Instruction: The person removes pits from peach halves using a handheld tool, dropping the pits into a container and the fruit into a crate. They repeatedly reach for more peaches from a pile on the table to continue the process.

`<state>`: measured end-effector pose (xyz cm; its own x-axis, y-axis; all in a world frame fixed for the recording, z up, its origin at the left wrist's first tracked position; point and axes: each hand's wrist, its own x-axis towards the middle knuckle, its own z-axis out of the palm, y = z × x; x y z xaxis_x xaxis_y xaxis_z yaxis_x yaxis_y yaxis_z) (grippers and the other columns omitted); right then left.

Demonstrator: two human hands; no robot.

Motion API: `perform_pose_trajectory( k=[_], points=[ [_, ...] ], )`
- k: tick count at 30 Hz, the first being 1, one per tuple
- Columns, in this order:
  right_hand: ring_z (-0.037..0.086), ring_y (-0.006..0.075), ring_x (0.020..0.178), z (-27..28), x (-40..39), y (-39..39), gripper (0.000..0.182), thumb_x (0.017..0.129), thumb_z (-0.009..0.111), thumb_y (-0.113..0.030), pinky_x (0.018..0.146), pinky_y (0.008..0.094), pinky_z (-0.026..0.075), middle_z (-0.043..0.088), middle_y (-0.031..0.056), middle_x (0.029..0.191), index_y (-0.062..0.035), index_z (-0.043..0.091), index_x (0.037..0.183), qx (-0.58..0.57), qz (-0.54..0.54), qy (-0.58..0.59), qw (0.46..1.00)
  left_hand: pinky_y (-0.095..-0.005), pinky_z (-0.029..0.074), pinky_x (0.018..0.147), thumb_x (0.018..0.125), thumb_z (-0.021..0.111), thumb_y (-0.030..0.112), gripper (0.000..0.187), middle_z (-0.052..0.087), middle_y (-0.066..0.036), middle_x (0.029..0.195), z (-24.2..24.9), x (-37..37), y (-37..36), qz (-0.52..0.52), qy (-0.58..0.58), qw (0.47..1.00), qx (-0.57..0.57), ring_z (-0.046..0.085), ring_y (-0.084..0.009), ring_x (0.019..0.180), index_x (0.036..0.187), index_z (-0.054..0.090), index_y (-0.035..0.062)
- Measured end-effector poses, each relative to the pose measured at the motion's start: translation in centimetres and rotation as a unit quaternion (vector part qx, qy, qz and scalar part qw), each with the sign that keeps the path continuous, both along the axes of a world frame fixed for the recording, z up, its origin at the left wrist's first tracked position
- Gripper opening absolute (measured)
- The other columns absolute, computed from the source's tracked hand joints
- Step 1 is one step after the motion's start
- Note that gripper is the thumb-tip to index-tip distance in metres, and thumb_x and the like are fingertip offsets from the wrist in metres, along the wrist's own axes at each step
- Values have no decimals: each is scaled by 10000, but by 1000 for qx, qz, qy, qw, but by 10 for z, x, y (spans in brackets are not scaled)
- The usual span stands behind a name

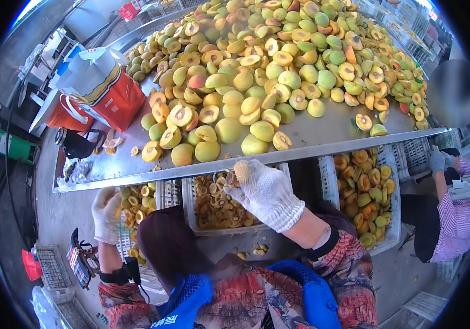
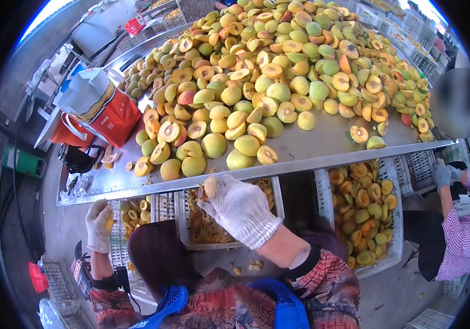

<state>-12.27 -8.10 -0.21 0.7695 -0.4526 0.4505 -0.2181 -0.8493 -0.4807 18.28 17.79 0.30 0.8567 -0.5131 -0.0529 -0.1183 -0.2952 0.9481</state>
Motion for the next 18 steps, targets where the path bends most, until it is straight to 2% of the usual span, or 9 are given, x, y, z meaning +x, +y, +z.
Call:
perform_pose_trajectory(
  k=[4,5,7,8,9,11,13,14,18],
  points=[
    [644,331,746,-3,0,3,255,811,656,-241,626,407,533,622,143,870,-65,585,981,28,-26,35,999,-241,473,722,835,681,107,262,636,-66,918,-44,61,52,72,20,995,67,586,-111,816,1044,617,-38],
    [645,337,756,-10,0,3,257,816,651,-230,638,414,533,626,148,875,-61,578,996,41,-19,30,999,-254,472,738,843,669,125,271,636,-77,930,-47,62,55,81,-84,974,194,585,-125,826,1054,616,-37],
    [646,351,773,-10,-1,2,260,828,642,-208,660,423,533,634,161,876,-52,562,1020,109,-10,16,994,-280,471,771,860,646,161,292,637,-100,956,-42,54,47,87,-281,855,428,583,-151,845,1073,615,-36],
    [644,358,781,-6,-4,0,260,835,639,-198,670,425,532,637,168,872,-48,553,1030,162,-10,7,987,-308,457,840,872,621,194,327,637,-133,1033,-40,52,45,58,-376,832,404,584,-200,922,1108,615,-32],
    [643,365,789,-5,-6,-1,261,841,636,-187,680,427,531,640,175,869,-44,544,1040,216,-10,-1,976,-312,456,850,865,631,191,337,637,-133,1052,-27,44,31,42,-309,895,318,585,-206,937,1119,613,-30],
    [668,283,705,-13,-9,-1,307,889,627,-169,596,371,530,641,147,814,-44,510,1145,443,0,-9,897,-320,454,869,851,652,184,360,637,-135,1089,3,18,-20,11,-155,979,135,588,-220,967,1140,610,-26],
    [669,222,641,-11,-11,-1,331,907,623,-170,544,339,523,631,120,786,-51,499,1191,558,20,-75,826,-310,457,865,832,683,181,394,641,-131,1083,2,3,-68,-67,-214,961,159,595,-212,971,1143,598,-45],
    [608,133,630,8,-12,-2,267,925,532,-22,546,273,535,596,76,832,-30,449,1178,573,22,-30,819,-313,462,863,816,699,179,416,640,-138,1088,5,-10,-95,-132,-205,959,144,600,-225,969,1156,594,-36],
    [619,128,630,2,-12,-4,307,918,556,-49,527,277,534,596,77,819,-28,445,1203,497,9,-87,864,-368,476,878,759,735,237,501,627,-173,1125,10,-55,-194,-259,-313,900,157,605,-311,1020,1195,589,37]
  ],
)
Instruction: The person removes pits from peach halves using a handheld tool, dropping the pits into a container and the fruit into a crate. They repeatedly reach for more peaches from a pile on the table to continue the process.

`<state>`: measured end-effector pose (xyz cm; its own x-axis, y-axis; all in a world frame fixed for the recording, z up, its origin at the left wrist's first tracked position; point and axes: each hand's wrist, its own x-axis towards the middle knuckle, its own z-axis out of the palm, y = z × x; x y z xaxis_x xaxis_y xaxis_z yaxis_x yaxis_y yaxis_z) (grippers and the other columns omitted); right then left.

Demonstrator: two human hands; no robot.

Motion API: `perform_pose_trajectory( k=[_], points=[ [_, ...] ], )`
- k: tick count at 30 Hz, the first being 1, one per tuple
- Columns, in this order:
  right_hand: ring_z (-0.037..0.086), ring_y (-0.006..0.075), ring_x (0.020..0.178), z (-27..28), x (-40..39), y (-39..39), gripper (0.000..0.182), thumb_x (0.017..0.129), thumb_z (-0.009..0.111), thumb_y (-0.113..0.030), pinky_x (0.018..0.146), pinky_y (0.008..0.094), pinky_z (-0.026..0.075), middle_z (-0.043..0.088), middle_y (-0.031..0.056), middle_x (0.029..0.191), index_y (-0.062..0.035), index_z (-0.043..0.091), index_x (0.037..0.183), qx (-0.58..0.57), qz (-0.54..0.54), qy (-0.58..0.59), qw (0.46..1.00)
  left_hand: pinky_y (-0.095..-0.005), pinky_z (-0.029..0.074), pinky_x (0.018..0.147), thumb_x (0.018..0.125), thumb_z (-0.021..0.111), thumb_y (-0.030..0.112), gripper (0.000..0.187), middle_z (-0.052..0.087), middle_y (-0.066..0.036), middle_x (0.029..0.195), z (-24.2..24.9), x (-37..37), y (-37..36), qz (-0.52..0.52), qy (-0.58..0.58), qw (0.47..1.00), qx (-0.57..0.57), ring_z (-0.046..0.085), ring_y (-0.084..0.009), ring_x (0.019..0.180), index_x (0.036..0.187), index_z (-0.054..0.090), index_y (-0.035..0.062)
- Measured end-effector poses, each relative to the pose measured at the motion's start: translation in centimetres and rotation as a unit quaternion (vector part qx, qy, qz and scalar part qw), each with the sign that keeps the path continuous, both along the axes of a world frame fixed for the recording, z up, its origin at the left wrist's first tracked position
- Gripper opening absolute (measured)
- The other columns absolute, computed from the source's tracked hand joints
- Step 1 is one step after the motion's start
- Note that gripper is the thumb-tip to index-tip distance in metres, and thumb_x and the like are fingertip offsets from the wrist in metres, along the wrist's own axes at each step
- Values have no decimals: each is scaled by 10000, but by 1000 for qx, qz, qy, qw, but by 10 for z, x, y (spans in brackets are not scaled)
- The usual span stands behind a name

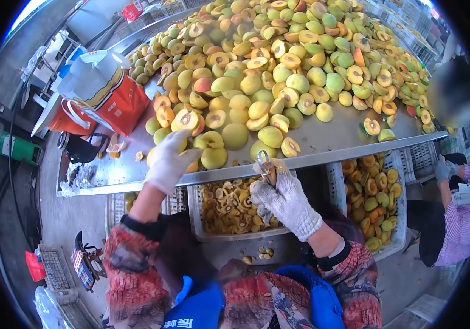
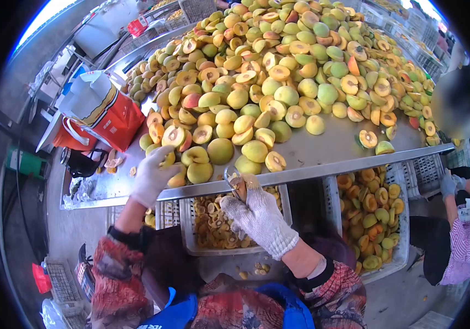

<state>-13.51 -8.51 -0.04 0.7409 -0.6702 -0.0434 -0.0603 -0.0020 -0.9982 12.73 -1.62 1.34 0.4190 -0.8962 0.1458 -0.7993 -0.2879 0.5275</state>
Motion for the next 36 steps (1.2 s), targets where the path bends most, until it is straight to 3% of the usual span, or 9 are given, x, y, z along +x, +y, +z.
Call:
perform_pose_trajectory(
  k=[3,8,15,17,19,23,25,28,36],
  points=[
    [626,125,628,-2,-3,-3,316,913,573,-71,519,279,536,594,72,808,-27,449,1201,-3,-18,34,999,-426,479,874,733,722,303,563,625,-161,1106,-20,3,-50,-117,-172,976,66,593,-341,1031,1231,567,92],
    [632,126,635,-14,-9,-10,292,936,559,-94,530,275,543,587,63,808,-38,445,1199,93,6,21,995,-413,455,918,670,757,301,561,635,-195,1070,-16,-4,-85,-166,-171,937,255,579,-354,1047,1164,616,76],
    [635,122,743,-11,-11,-4,268,963,540,-133,566,253,544,576,24,884,-55,447,1202,226,14,-80,971,-374,501,840,761,637,188,423,651,-169,1024,-19,-11,-75,-61,116,981,141,629,-326,938,1145,599,14],
    [635,119,758,-11,-11,0,274,958,553,-144,573,253,540,579,23,889,-52,454,1197,219,26,-67,973,-362,516,820,791,597,136,433,642,-146,1036,-36,1,-62,-16,399,917,-19,626,-281,978,1186,559,-38],
    [635,113,760,-3,-8,3,291,949,574,-157,573,259,534,582,35,887,-42,461,1191,194,40,-40,979,-387,507,897,800,559,103,453,583,-162,1139,-20,-21,-44,-7,685,715,-141,574,-273,1074,1222,521,-56],
    [585,175,483,-3,-1,13,339,925,613,-250,457,319,466,572,92,624,0,499,1123,14,32,7,999,-476,470,940,779,631,254,546,565,-189,1233,-28,-57,-18,-29,775,599,-199,548,-342,1125,1244,530,-13],
    [616,341,606,-8,3,16,307,918,591,-225,541,421,489,599,189,749,-25,503,1135,-117,16,12,993,-470,462,948,783,642,275,563,557,-196,1255,-21,-80,-8,-27,797,570,-198,544,-339,1137,1254,527,-11],
    [595,447,825,-16,7,19,303,887,585,-169,695,510,488,582,256,950,-53,509,1156,-267,-7,24,963,-422,460,941,907,569,374,456,587,-175,1151,-16,-103,-2,13,775,594,-213,563,-299,1078,1175,544,6],
    [597,439,818,-38,9,27,387,837,586,-135,700,502,498,564,248,989,-58,504,1206,-339,-18,37,940,-382,453,927,969,495,391,388,600,-139,1027,-16,-130,2,77,722,643,-243,573,-255,989,1104,556,34]
  ],
)
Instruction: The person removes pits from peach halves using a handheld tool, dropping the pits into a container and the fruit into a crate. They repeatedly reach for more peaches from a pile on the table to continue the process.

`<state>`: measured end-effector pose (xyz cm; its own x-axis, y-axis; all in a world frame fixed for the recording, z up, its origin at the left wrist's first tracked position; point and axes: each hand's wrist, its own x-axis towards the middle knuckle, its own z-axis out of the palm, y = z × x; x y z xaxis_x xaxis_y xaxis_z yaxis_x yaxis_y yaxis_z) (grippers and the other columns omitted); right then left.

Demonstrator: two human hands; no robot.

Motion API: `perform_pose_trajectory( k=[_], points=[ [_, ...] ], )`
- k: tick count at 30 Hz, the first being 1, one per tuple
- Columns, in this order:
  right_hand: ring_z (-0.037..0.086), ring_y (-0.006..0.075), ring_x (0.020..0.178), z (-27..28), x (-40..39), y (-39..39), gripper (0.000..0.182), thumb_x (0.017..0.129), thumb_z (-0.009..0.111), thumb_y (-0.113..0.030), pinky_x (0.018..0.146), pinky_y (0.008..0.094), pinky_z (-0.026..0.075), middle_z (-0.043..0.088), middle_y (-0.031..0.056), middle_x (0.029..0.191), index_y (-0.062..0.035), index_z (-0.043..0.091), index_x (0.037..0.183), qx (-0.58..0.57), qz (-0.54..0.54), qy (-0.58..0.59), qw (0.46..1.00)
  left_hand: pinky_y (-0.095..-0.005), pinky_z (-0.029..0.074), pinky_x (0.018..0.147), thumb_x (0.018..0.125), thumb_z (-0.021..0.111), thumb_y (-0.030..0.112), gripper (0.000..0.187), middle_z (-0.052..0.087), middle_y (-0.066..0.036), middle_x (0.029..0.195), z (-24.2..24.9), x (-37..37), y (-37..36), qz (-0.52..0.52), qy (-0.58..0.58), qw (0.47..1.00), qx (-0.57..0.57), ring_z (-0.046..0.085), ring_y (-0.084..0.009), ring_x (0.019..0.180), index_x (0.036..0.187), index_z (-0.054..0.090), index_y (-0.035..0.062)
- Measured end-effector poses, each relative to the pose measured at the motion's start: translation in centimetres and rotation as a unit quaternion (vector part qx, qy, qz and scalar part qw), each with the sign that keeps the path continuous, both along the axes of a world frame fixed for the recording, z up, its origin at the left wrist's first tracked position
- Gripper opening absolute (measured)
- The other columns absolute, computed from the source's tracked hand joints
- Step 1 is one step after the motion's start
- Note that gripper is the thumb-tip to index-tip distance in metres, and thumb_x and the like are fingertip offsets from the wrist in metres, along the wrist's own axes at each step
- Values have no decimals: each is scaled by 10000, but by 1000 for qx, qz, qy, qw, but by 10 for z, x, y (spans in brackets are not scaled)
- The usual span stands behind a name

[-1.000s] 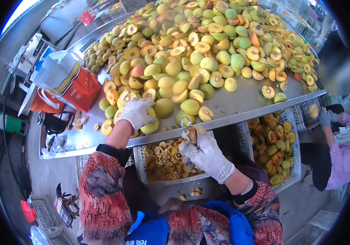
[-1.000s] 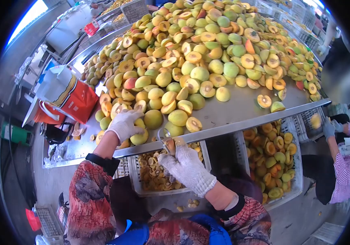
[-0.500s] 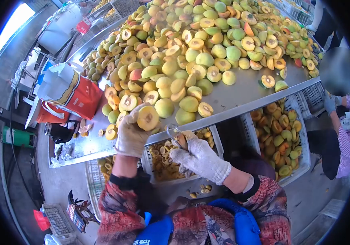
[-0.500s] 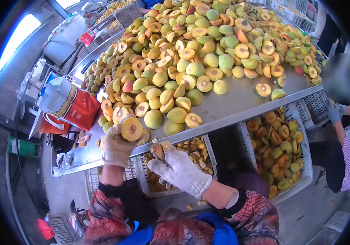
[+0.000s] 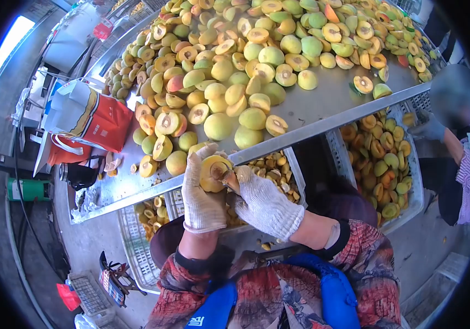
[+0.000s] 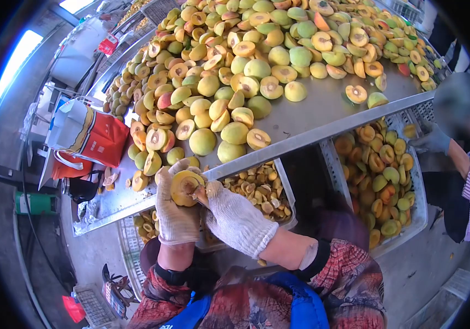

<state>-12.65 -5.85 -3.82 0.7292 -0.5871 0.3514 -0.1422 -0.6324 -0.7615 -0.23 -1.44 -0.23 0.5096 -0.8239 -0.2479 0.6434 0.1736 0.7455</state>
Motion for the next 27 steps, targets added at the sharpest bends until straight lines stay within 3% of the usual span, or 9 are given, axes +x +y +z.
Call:
perform_pose_trajectory(
  k=[1,4,7,10,13,16,19,22,27],
  points=[
    [598,438,807,-2,0,1,399,828,586,-136,679,506,496,561,245,982,-62,496,1210,-13,-2,-13,1000,-386,455,925,967,499,385,379,600,-138,1025,0,-2,1,8,0,1000,2,574,-255,987,1099,559,35],
    [598,438,831,-1,1,2,382,825,576,-123,691,503,500,558,251,986,-63,503,1196,89,30,28,995,-396,465,913,962,507,373,363,603,-134,1030,0,-7,3,-10,33,999,-9,576,-250,983,1090,565,38],
    [602,436,816,-6,1,7,352,822,575,-121,682,502,501,570,242,957,-71,515,1165,80,24,2,996,-400,473,902,960,503,359,352,609,-129,1023,-4,-9,5,-7,24,999,-24,579,-249,973,1079,566,33],
    [601,438,791,-9,1,9,327,819,577,-122,663,505,497,572,238,946,-72,523,1137,101,34,-12,994,-390,481,877,952,505,346,348,616,-136,992,-2,-14,7,18,-9,1000,-6,589,-250,936,1071,563,23],
    [598,438,803,-2,-4,10,333,819,584,-136,664,508,491,568,241,953,-63,523,1139,192,56,22,980,-371,488,836,945,504,322,339,618,-141,954,-5,-15,10,15,-51,999,-5,597,-248,894,1067,561,11],
    [594,439,798,-4,-9,14,352,818,595,-159,655,511,485,571,236,927,-55,514,1144,143,55,20,988,-348,488,805,934,513,300,328,623,-145,942,-4,-18,12,23,-78,997,0,600,-235,872,1038,576,-5],
    [600,440,794,-1,-12,18,363,827,614,-171,662,505,491,591,222,891,-49,506,1151,151,56,-28,987,-331,489,791,922,523,284,318,632,-143,939,-7,-17,14,10,-175,984,-4,603,-221,860,1001,594,-17],
    [600,438,771,-5,-14,25,326,871,552,-167,644,504,499,592,236,903,-86,499,1182,194,57,-83,976,-324,491,779,907,543,274,316,640,-139,929,-4,-19,17,2,-210,978,8,606,-215,843,985,607,-26],
    [606,442,779,-10,-17,30,303,862,570,-197,645,510,496,600,246,898,-46,503,1116,233,83,-34,968,-338,516,737,886,545,302,344,633,-144,886,2,-12,18,-67,-280,956,56,618,-227,782,977,590,-27]
  ],
)
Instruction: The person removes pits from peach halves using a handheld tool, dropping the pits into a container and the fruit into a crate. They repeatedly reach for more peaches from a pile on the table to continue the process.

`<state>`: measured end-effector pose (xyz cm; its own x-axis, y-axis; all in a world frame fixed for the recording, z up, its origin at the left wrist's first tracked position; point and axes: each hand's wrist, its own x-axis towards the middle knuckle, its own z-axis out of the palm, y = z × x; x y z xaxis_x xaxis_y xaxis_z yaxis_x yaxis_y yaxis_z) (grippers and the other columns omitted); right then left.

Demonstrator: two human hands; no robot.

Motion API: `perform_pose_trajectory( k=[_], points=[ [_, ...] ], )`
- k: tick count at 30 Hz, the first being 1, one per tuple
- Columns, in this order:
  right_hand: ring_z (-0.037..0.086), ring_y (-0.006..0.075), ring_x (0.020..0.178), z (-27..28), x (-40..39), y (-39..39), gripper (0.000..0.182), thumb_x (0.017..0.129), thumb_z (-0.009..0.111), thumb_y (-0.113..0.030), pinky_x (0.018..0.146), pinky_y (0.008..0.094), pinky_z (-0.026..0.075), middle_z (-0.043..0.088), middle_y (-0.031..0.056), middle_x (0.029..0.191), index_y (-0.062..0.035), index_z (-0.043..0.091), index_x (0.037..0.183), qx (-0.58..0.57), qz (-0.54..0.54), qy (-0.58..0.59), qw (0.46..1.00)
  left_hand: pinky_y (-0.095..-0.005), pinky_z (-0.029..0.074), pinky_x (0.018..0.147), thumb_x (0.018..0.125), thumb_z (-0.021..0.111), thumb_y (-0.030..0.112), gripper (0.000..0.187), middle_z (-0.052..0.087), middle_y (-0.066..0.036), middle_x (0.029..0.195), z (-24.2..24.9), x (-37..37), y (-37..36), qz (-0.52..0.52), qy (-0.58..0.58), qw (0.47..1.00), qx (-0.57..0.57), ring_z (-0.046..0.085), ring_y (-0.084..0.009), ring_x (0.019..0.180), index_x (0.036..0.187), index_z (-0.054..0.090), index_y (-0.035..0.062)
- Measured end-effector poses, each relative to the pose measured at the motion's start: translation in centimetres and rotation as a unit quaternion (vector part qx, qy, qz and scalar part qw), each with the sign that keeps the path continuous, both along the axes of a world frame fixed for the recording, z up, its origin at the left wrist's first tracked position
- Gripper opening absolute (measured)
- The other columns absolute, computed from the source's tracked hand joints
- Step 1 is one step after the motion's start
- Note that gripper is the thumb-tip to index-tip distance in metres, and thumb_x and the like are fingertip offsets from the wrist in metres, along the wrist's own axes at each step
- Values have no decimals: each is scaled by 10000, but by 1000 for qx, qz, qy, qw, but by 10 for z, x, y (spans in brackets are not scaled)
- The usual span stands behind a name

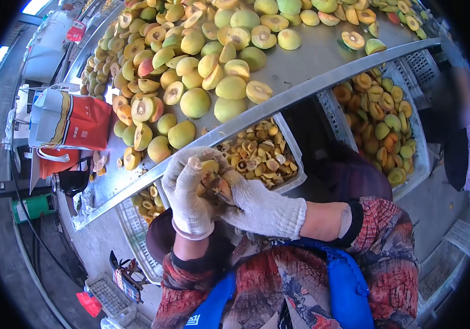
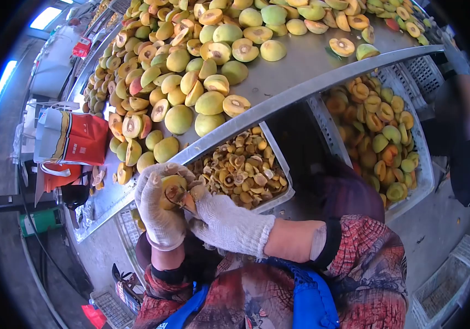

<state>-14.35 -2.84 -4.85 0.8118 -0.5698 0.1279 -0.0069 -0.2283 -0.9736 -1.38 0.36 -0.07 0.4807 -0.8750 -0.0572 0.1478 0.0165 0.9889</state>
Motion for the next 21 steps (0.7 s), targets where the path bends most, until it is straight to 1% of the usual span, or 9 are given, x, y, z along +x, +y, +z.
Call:
perform_pose_trajectory(
  k=[4,7,10,13,15,16,18,19,21],
  points=[
    [609,448,773,-7,2,6,310,864,576,-212,646,492,505,616,251,882,-16,504,1093,7,13,66,998,-338,533,707,856,574,294,345,636,-151,849,7,12,-3,-73,-49,989,119,635,-232,746,945,590,-39],
    [622,433,770,0,1,3,299,872,575,-210,642,462,517,629,238,839,-6,513,1081,78,37,25,996,-337,537,721,831,614,270,328,644,-149,867,7,16,-5,-94,-38,987,122,642,-223,777,937,605,-40],
    [653,340,688,-2,6,2,285,877,582,-197,592,406,526,633,177,760,-17,521,1090,92,27,0,995,-342,540,730,811,655,284,349,647,-149,885,2,25,-3,-114,-8,986,120,644,-223,786,942,614,-38],
    [641,226,598,25,-1,-13,263,884,585,-189,529,355,516,620,113,698,-32,530,1088,254,94,89,958,-345,542,735,789,699,280,370,649,-149,903,-4,26,-4,-124,-15,990,59,644,-225,790,959,622,-39],
    [621,187,564,27,0,-12,248,885,588,-187,505,332,508,612,91,683,-39,538,1077,305,97,85,944,-334,545,735,777,721,230,357,654,-138,899,-7,33,-7,-154,-20,987,30,646,-219,784,987,629,-44],
    [611,167,547,28,0,-11,241,885,590,-186,492,321,504,609,80,676,-43,542,1072,330,99,83,935,-332,545,737,779,718,220,342,655,-132,887,-6,34,-8,-155,-19,985,69,645,-213,780,980,632,-44],
    [609,172,548,20,4,-6,231,886,592,-188,486,320,500,607,81,670,-41,546,1058,307,82,67,946,-327,545,741,783,712,199,313,657,-121,863,-2,35,-12,-156,-16,976,149,643,-201,771,966,637,-43],
    [609,175,548,16,4,-3,226,886,592,-188,482,320,498,606,81,668,-41,549,1052,296,73,59,950,-297,531,713,785,702,173,268,660,-103,833,-2,35,-13,-169,-7,975,146,636,-179,748,940,646,-39],
    [593,159,527,17,3,-1,209,891,594,-194,452,303,483,591,69,654,-48,535,1027,335,77,65,937,-279,515,690,787,696,167,247,662,-100,828,5,36,-19,-210,-70,957,185,630,-169,740,922,652,-35]
  ],
)
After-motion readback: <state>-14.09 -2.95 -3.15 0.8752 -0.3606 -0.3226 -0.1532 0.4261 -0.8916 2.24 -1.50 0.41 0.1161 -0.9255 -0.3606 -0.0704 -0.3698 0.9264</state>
